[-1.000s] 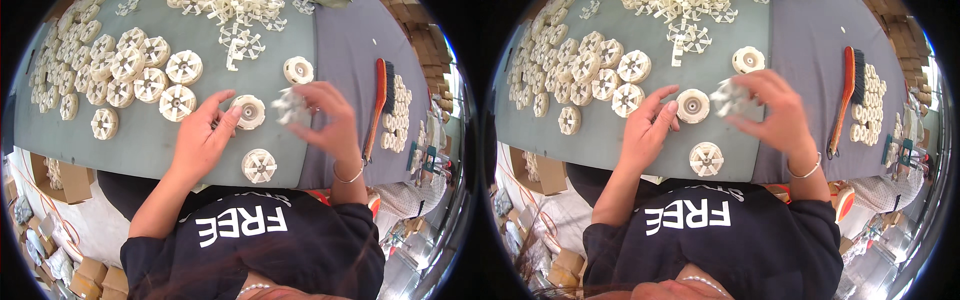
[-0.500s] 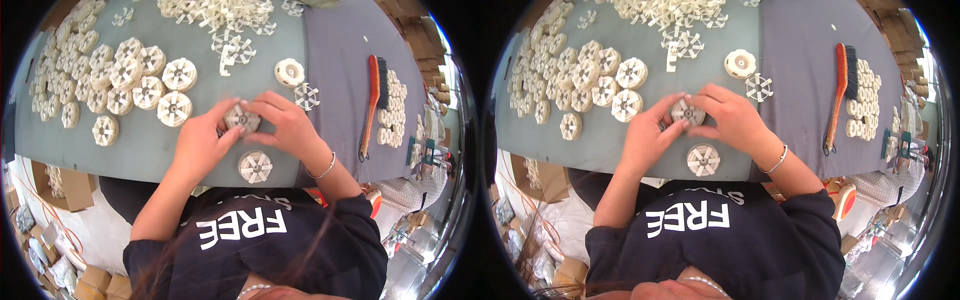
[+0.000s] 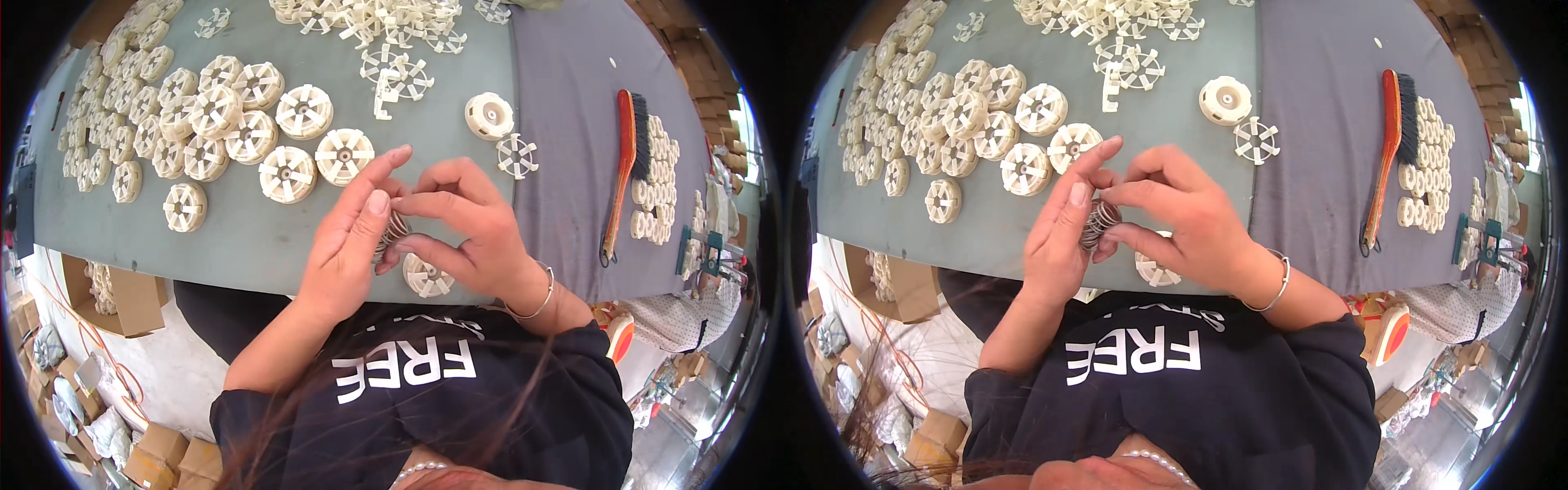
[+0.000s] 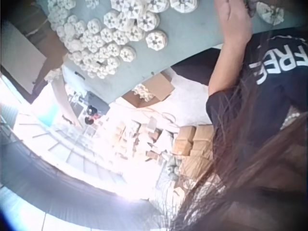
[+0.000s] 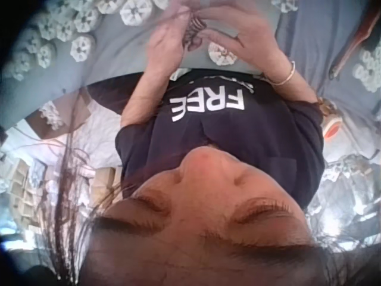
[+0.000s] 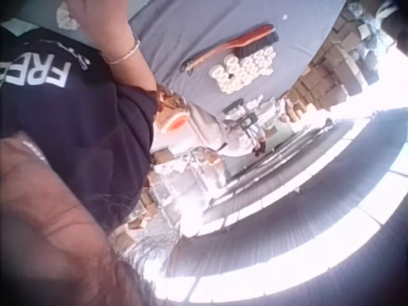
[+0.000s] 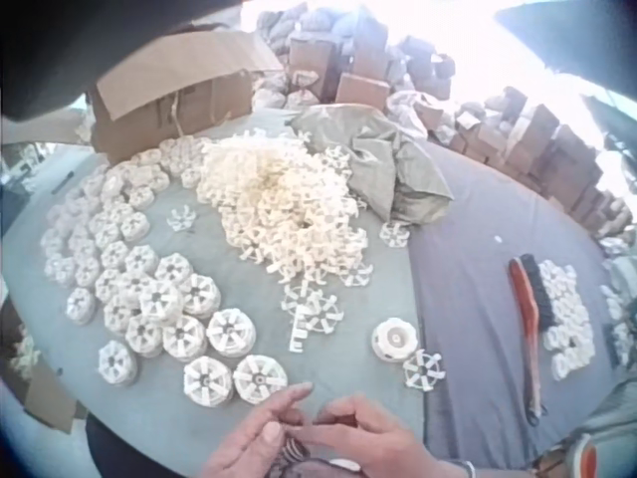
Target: The person assembles small white plastic components by hand on a table. They pick up a base piece, insert a metal spring, and then fit a cross-shaped plastic piece into the center. The person repeats this process for multiple units, placing the finished assemblies in a pile on the table.
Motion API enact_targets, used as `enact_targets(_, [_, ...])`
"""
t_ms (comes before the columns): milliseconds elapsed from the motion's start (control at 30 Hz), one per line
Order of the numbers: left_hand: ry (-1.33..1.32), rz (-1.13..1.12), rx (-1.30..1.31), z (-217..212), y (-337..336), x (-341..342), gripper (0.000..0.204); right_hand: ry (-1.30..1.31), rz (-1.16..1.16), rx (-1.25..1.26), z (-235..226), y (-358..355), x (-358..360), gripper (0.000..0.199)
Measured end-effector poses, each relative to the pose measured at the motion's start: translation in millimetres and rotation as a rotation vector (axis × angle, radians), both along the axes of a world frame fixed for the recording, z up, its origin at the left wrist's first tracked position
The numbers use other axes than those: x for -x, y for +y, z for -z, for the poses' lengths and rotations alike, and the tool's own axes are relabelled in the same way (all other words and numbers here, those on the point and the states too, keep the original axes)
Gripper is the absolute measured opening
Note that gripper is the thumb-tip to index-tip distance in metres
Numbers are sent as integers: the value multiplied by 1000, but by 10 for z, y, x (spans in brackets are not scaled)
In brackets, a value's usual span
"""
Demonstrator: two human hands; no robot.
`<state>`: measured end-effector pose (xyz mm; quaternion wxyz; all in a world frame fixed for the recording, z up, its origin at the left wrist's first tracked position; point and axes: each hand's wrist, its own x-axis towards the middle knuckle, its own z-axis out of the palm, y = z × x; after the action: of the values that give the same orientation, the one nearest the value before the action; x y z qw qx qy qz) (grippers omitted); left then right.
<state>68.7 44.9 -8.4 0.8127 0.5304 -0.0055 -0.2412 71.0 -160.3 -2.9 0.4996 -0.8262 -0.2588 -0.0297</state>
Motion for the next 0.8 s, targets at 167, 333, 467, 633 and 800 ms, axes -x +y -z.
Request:
enact_targets(167, [-17,6,-28,95,-29,44,45,-5,-85,-77,35,-68,-17,33])
enact_targets(333, [160,62,-20,218,72,-95,37,71,-122,-215,-64,-209,-76,29])
enact_targets(467, [-371,49,-461,289,39,57,35,-94,392,125,-13,-697,-492,25])
enact_targets(633, [-720,382,-728,112,-131,246,61,13,504,504,176,-997,-784,33])
enact_targets(800, [-730,443,-892,228,-51,216,75,-87,433,373,295,-992,-782,39])
